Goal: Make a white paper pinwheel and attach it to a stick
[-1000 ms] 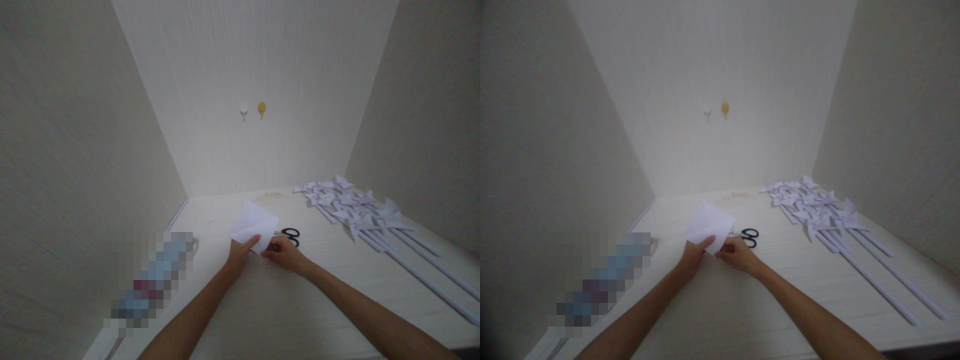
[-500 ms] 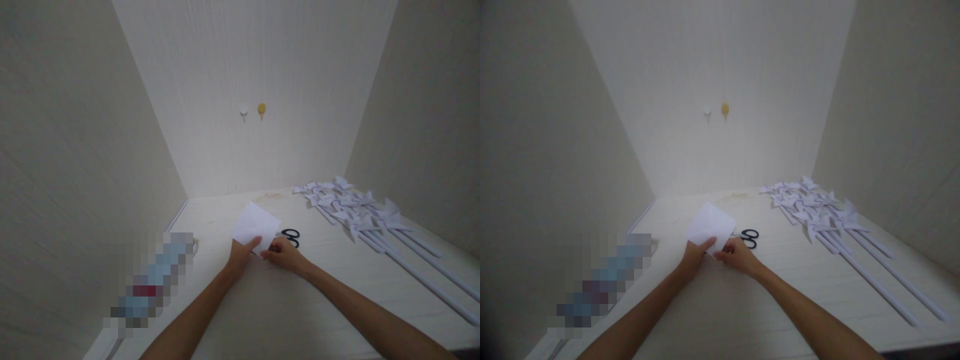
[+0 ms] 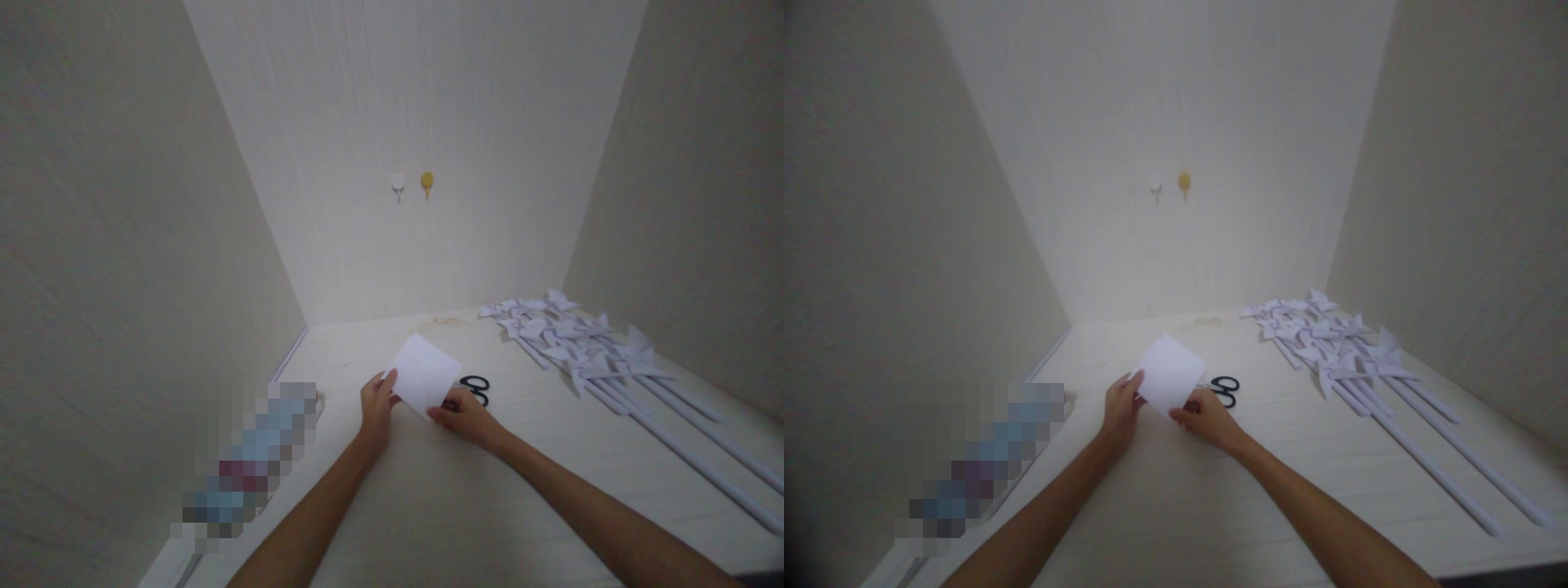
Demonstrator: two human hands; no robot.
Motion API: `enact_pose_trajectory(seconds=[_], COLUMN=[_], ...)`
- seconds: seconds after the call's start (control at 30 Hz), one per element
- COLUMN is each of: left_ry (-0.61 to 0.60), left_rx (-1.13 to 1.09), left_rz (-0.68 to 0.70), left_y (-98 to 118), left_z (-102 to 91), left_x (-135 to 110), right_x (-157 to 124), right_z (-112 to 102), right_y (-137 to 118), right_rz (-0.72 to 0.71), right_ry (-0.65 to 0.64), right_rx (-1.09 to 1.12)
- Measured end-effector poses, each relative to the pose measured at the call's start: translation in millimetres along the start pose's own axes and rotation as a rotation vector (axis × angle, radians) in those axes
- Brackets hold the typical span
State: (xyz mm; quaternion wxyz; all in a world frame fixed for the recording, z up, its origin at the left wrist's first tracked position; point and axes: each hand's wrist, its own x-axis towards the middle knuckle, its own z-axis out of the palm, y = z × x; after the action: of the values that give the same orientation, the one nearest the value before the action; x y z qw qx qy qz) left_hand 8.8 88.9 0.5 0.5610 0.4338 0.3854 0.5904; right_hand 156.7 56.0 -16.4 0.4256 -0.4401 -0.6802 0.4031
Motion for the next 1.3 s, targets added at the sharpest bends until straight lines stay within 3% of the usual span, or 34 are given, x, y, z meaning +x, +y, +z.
enact_pose_trajectory(seconds=[0.23,0.4,0.63,0.77,0.93,1.0,1.17,1.3], left_ry=[-0.024,-0.062,-0.295,-0.286,-0.283,-0.249,-0.24,-0.248], left_rx=[0.041,0.067,0.132,0.11,0.041,0.058,0.101,0.097], left_rz=[-0.033,-0.065,-0.051,-0.014,-0.03,-0.02,-0.04,-0.057], left_y=[-1,-3,-2,4,6,4,-1,0], left_z=[-1.4,-0.3,4.4,9.4,11.3,10.1,8.4,9.8], left_x=[1,0,-9,-16,-18,-17,-14,-15], right_x=[1,2,1,1,1,1,-1,-2], right_z=[-5,-11,-10,-7,-5,-4,-1,0], right_y=[4,2,-4,-6,-3,-2,-5,-6], right_rz=[0.047,0.065,0.044,0.066,0.058,0.072,0.018,0.002], right_ry=[0.237,0.429,0.496,0.449,0.408,0.349,0.033,-0.016], right_rx=[-0.017,0.125,0.492,0.598,0.54,0.445,0.099,0.027])
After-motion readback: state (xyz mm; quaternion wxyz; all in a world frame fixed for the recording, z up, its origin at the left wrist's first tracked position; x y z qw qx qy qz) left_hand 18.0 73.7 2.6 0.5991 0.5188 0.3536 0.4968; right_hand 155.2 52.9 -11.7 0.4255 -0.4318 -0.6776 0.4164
